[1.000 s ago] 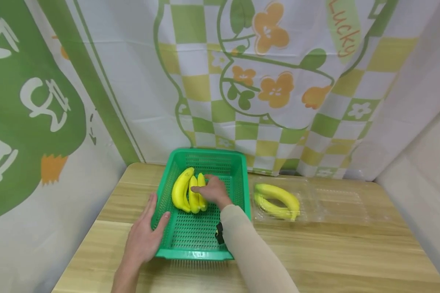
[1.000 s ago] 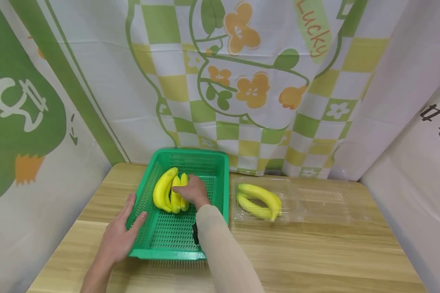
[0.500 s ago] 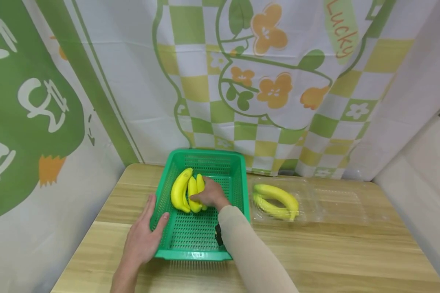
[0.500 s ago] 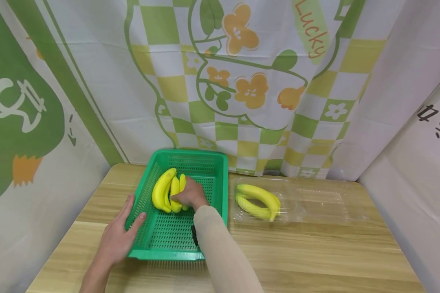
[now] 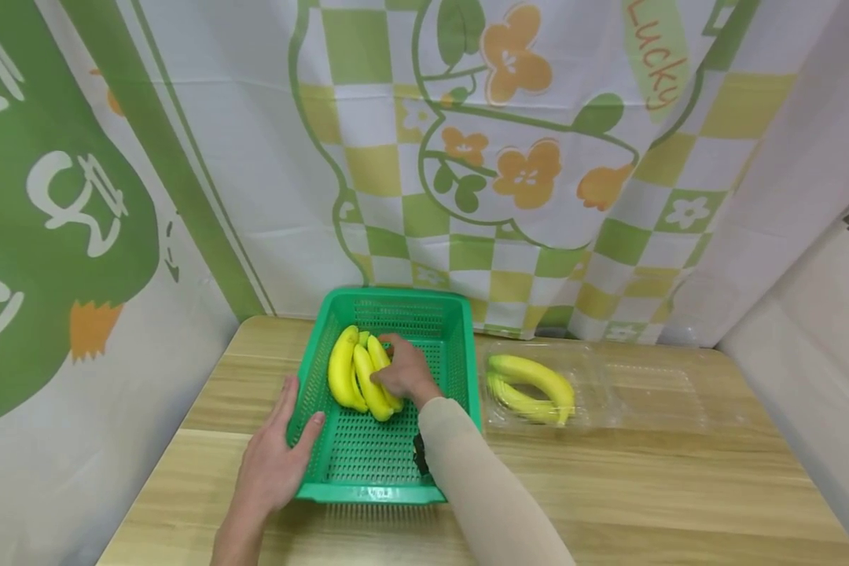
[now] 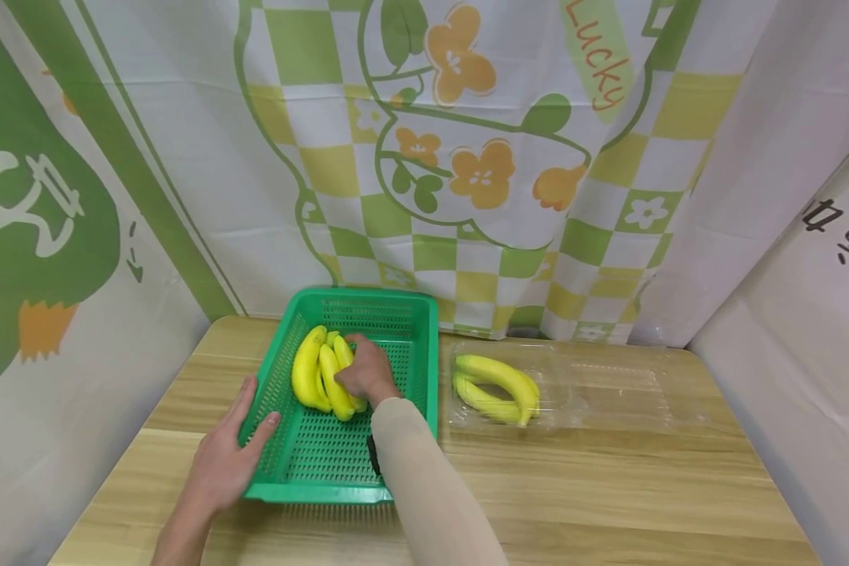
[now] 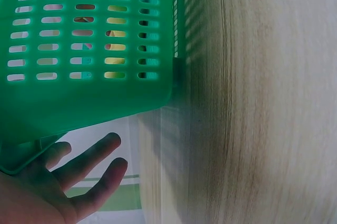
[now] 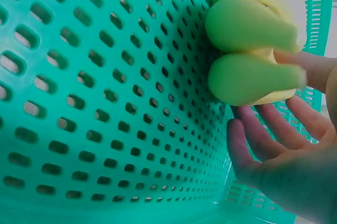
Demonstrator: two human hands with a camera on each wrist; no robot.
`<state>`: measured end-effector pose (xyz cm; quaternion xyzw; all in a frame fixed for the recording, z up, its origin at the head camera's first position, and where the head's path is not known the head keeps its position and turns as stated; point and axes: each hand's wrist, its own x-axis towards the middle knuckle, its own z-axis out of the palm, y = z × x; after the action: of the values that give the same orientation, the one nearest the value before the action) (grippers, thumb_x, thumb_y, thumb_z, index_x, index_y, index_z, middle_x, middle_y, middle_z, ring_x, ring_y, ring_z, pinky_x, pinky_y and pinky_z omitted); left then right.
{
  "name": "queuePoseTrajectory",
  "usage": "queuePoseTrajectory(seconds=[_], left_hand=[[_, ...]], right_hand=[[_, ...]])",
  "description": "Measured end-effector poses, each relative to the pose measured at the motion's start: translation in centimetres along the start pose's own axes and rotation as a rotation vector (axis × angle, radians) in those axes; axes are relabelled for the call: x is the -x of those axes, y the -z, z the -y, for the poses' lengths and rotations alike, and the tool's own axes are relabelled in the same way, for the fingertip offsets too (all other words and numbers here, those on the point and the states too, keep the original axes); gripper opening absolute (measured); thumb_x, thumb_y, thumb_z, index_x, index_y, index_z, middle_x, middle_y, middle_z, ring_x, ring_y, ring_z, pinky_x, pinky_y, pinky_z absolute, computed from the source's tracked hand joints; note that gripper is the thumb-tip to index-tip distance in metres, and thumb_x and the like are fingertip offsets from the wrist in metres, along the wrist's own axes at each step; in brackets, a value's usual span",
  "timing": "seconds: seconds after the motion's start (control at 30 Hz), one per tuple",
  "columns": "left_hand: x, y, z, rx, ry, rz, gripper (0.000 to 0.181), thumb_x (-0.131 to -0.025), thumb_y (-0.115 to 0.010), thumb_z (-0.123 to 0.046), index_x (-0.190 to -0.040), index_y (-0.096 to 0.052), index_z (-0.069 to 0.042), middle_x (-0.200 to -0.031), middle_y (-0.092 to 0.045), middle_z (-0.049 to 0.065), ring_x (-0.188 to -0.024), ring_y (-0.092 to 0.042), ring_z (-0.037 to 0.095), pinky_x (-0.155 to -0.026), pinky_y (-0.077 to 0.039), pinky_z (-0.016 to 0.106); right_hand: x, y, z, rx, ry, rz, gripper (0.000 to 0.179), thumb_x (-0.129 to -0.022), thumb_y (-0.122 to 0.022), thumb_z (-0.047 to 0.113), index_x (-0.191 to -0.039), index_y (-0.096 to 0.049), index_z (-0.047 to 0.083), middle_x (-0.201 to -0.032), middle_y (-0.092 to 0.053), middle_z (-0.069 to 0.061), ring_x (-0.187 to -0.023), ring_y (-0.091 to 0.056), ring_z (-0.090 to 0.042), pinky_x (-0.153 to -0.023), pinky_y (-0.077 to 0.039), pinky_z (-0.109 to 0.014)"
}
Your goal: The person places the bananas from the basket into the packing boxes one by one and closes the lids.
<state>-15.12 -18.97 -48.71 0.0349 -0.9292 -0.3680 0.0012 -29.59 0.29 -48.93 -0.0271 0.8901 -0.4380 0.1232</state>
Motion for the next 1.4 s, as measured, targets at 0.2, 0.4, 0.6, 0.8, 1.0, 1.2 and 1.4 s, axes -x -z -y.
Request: queuePoseTrajectory(seconds=[0.2,0.4,0.6,0.8,1.0,1.2,1.4], left_hand=[[-0.1,0.0,0.0,-0.001,0.005,0.005,0.078,-0.112,-0.039,-0.057,-0.172,-0.001,-0.025,-0.18,-0.004,0.005,-0.162,-0.018,0.049,-0.128,-0.019,0.071],[0.0,0.0,0.0,-0.003,0.012,0.009,0.078,-0.112,-0.04,-0.057,-0.172,0.0,-0.026,-0.18,-0.004,0.005,-0.162,-0.018,0.05,-0.128,-0.019,0.072],[0.0,0.0,0.1,-0.001,0.007,0.009,0.078,-0.112,-0.04,-0.057,-0.172,0.0,-0.026,-0.18,-0.003,0.005,-0.161,-0.018,0.052,-0.127,-0.019,0.073],[0.1,0.1,0.1,0.0,0.006,0.007,0.078,-0.112,-0.04,-0.057,-0.171,0.0,-0.027,-0.18,-0.003,0.003,-0.161,-0.019,0.052,-0.126,-0.019,0.074],[0.1,0.1,0.0,0.001,0.001,0.01,0.078,-0.112,-0.04,-0.057,-0.172,0.0,-0.026,-0.18,-0.003,0.005,-0.161,-0.019,0.052,-0.126,-0.019,0.074],[0.2,0.1,-0.1,0.01,0.0,0.01,0.078,-0.112,-0.04,-0.056,-0.172,0.0,-0.025,-0.18,-0.004,0.005,-0.161,-0.018,0.052,-0.127,-0.019,0.074],[0.2,0.1,-0.1,0.012,0.004,0.007,0.078,-0.112,-0.039,-0.058,-0.172,0.0,-0.026,-0.18,-0.004,0.005,-0.16,-0.019,0.053,-0.126,-0.019,0.075]], right_hand=[[0.0,0.1,0.2,-0.028,-0.004,-0.022,0.065,-0.094,-0.08,0.012,-0.154,-0.056,0.018,-0.147,-0.065,-0.014,-0.127,-0.067,-0.035,-0.099,-0.062,-0.046],[0.1,0.3,0.4,-0.044,-0.004,-0.039,0.057,-0.095,-0.08,0.015,-0.149,-0.062,0.013,-0.143,-0.067,-0.017,-0.117,-0.072,-0.031,-0.089,-0.066,-0.039],[0.0,0.5,0.7,-0.125,0.075,-0.123,0.05,-0.097,-0.078,0.014,-0.146,-0.067,0.02,-0.139,-0.071,-0.009,-0.109,-0.074,-0.024,-0.08,-0.066,-0.032],[0.0,0.9,0.7,-0.221,0.156,-0.188,0.048,-0.099,-0.077,0.019,-0.146,-0.066,0.027,-0.14,-0.067,-0.009,-0.109,-0.071,-0.023,-0.08,-0.063,-0.03],[-0.2,1.3,0.7,-0.294,0.207,-0.226,0.048,-0.099,-0.077,0.024,-0.145,-0.067,0.034,-0.145,-0.063,-0.006,-0.118,-0.066,-0.024,-0.088,-0.063,-0.032],[-0.2,1.6,0.7,-0.366,0.247,-0.243,0.048,-0.099,-0.078,0.027,-0.144,-0.066,0.038,-0.142,-0.064,-0.003,-0.104,-0.068,-0.02,-0.078,-0.063,-0.028],[-0.1,2.0,0.8,-0.434,0.281,-0.253,0.048,-0.099,-0.078,0.028,-0.145,-0.066,0.036,-0.136,-0.065,-0.004,-0.095,-0.065,-0.018,-0.072,-0.062,-0.029]])
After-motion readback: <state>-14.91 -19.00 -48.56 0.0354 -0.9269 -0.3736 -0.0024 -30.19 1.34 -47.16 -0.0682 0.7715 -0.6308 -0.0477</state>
